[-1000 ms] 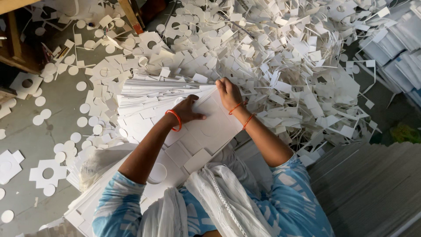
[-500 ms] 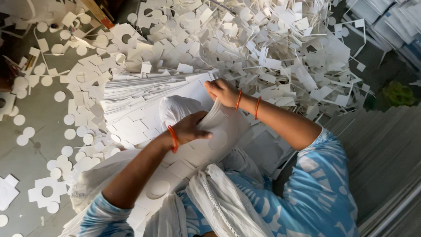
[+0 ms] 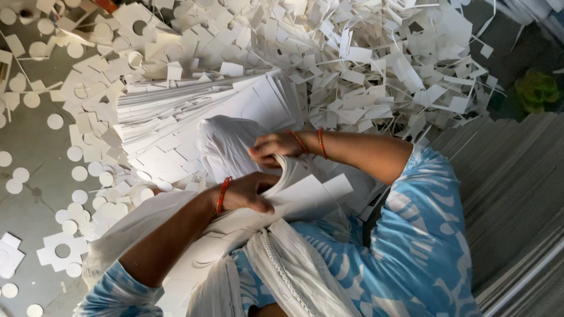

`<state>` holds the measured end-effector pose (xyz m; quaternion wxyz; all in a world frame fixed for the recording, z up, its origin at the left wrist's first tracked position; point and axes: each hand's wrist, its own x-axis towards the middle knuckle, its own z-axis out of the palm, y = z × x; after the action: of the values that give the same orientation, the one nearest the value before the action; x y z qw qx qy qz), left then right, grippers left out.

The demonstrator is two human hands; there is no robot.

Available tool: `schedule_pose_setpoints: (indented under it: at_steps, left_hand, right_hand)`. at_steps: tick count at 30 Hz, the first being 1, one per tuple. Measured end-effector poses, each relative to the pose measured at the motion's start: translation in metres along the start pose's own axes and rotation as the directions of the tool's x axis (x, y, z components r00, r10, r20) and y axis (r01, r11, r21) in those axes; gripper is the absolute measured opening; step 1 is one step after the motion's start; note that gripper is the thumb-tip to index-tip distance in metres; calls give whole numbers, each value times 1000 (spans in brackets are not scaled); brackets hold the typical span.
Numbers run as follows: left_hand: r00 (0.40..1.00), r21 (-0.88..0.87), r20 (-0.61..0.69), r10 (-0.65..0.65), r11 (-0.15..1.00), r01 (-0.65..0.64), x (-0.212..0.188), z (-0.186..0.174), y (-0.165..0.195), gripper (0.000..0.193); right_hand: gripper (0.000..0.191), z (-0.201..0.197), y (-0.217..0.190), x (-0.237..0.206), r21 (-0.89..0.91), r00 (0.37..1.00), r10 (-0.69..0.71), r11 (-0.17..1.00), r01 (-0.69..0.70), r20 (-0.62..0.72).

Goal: The person sits on the floor and repeatedly picks up stacks of white paper sheets with circular cutouts. They separate the punched-out circles from the surrounding paper and place the circles into a growing pile on the floor.

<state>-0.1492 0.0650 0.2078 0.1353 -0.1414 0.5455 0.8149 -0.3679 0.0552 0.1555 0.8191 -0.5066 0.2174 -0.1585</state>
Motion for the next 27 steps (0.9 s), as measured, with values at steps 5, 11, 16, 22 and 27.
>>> schedule_pose_setpoints:
  at_steps: [5, 11, 16, 22, 27]
  left_hand:
    - [979, -192, -183, 86, 974, -122, -1, -14, -4, 86]
    - [990, -97, -37, 136, 986, -139, 4, -5, -2, 83]
    - [992, -80, 128, 9, 997, 1, 2, 26, -2, 83]
    - [991, 159, 137, -8, 987, -14, -8, 24, -5, 78]
    - [990, -146, 92, 103, 985, -89, -18, 3, -2, 76]
  right_hand:
    - [61, -3, -1, -28, -554, 606, -365, 818, -153, -707]
    - [73, 15, 0, -70, -418, 703, -127, 871, -258, -699]
    - [70, 31, 14, -50, -211, 971, 127, 963, -170, -203]
    - [51, 38, 0, -22, -295, 962, 214, 920, -258, -172]
    - [60, 64, -35, -66, -505, 587, -261, 809, -300, -767]
